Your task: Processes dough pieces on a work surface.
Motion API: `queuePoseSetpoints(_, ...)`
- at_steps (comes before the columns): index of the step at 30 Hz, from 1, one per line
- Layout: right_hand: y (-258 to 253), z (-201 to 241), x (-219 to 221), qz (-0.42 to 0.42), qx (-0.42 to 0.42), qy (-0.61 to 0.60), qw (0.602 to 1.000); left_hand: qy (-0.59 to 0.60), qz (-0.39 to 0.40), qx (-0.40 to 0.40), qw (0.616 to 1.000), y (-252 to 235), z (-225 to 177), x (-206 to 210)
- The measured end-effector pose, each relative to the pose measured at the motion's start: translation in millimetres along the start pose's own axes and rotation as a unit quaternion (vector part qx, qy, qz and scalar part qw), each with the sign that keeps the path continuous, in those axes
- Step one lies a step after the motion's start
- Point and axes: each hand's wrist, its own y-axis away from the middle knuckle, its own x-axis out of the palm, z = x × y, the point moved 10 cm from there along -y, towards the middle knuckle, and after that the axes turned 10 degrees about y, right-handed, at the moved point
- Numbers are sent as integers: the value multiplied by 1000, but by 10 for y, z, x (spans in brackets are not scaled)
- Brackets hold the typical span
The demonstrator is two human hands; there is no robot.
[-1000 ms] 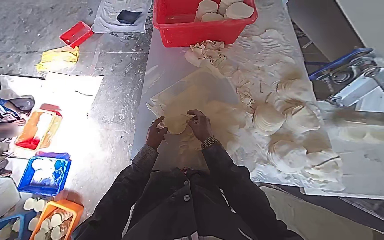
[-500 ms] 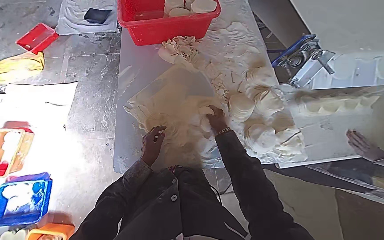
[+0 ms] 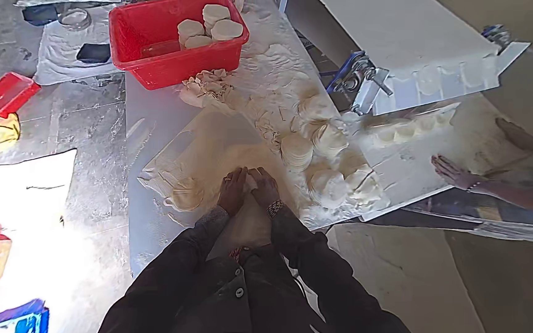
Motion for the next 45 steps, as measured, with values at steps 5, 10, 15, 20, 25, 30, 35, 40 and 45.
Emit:
queuePoseSetpoints(5,212,-54,-507,-139,-61,-101,983,130,-177,55,974,-146,40,-621)
queuePoseSetpoints(10,376,-483,-44,-34,37,-35,998,21,-35,-30,999,-334,229,-149)
queuePoseSetpoints(15,-85,-465,-986,-176,-2,-124,977,139,-45,30,989,-270,141,-124)
queuePoseSetpoints(20,-1193,-1011,-1523,-96,117,2,989,199,-142,4,970,113,184,-281)
queuePoseSetpoints(25,-1729,-862,-1347,25,108,75,991,208,-212,10,955,404,113,-234)
queuePoseSetpoints(30,-1824,-682,-1339,3,51,-58,997,229,-259,-14,938,613,173,-260)
queuePoseSetpoints(35,-1667,-690,-1485,-34,26,-239,970,271,-287,-41,918,751,190,-326)
queuePoseSetpoints(40,-1010,-159,-1508,28,-58,-536,842,404,-268,-49,873,435,-74,-535)
queuePoseSetpoints(45,-394,244,-1185,103,-94,-580,803,656,-232,-49,717,46,-389,-694)
